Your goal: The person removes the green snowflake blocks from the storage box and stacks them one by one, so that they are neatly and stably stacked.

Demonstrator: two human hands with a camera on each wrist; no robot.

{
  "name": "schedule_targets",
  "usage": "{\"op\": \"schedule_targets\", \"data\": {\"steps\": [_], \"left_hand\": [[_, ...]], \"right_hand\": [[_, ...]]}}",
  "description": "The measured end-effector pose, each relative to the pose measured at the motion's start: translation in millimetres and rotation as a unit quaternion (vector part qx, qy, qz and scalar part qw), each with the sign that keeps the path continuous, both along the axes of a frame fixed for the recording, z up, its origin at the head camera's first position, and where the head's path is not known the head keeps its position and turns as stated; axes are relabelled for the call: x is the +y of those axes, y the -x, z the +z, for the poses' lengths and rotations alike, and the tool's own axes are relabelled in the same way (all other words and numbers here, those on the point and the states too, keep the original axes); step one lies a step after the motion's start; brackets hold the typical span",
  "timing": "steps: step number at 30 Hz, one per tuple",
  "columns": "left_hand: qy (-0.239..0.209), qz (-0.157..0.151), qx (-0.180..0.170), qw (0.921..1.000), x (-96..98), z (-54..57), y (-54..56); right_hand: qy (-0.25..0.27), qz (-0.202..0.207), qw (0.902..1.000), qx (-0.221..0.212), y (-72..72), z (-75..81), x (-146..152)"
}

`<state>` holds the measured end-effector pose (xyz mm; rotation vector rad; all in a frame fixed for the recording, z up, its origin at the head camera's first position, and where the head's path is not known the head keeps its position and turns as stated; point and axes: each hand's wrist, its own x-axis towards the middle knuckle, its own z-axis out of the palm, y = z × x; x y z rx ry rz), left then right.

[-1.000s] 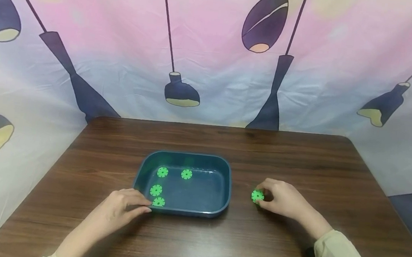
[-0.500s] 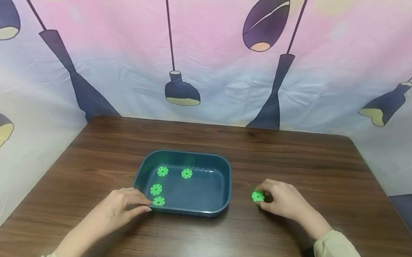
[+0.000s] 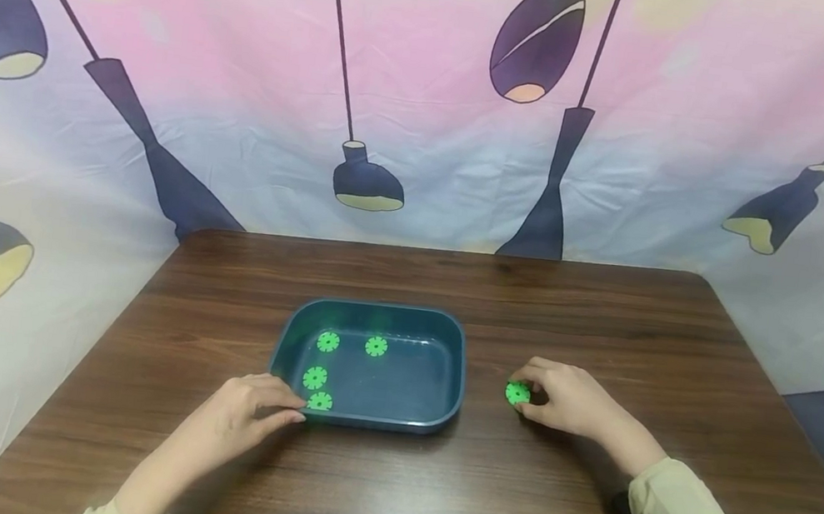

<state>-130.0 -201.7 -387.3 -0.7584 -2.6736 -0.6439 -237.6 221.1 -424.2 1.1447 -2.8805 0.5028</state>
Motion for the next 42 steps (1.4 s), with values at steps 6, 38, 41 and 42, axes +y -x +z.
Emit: {"op": "schedule_targets", "data": {"steps": [6,38,41,42], "left_hand": [[0.001,0.002,-0.005,1.0000,0.4,1.5,-0.1],[0.011,0.003,-0.025,0.9996,0.8,3.7,-4.1],[0.011,0.004,-0.029,0.9995,1.8,3.9,-5.4],[0.011,0.004,-0.030,0.9995,2.2,4.2,-5.3]], "right_hand": [[-0.006,0.003,1.0000,-0.001,-0.5,0.6,1],[-0.008,0.079,0.9968,0.012,18.3,75.2,-74],[-0.023,0.103,0.9943,0.017,21.9,85.9,-97],[-0.027,0.112,0.9932,0.021,23.3,90.0,-105]]}}
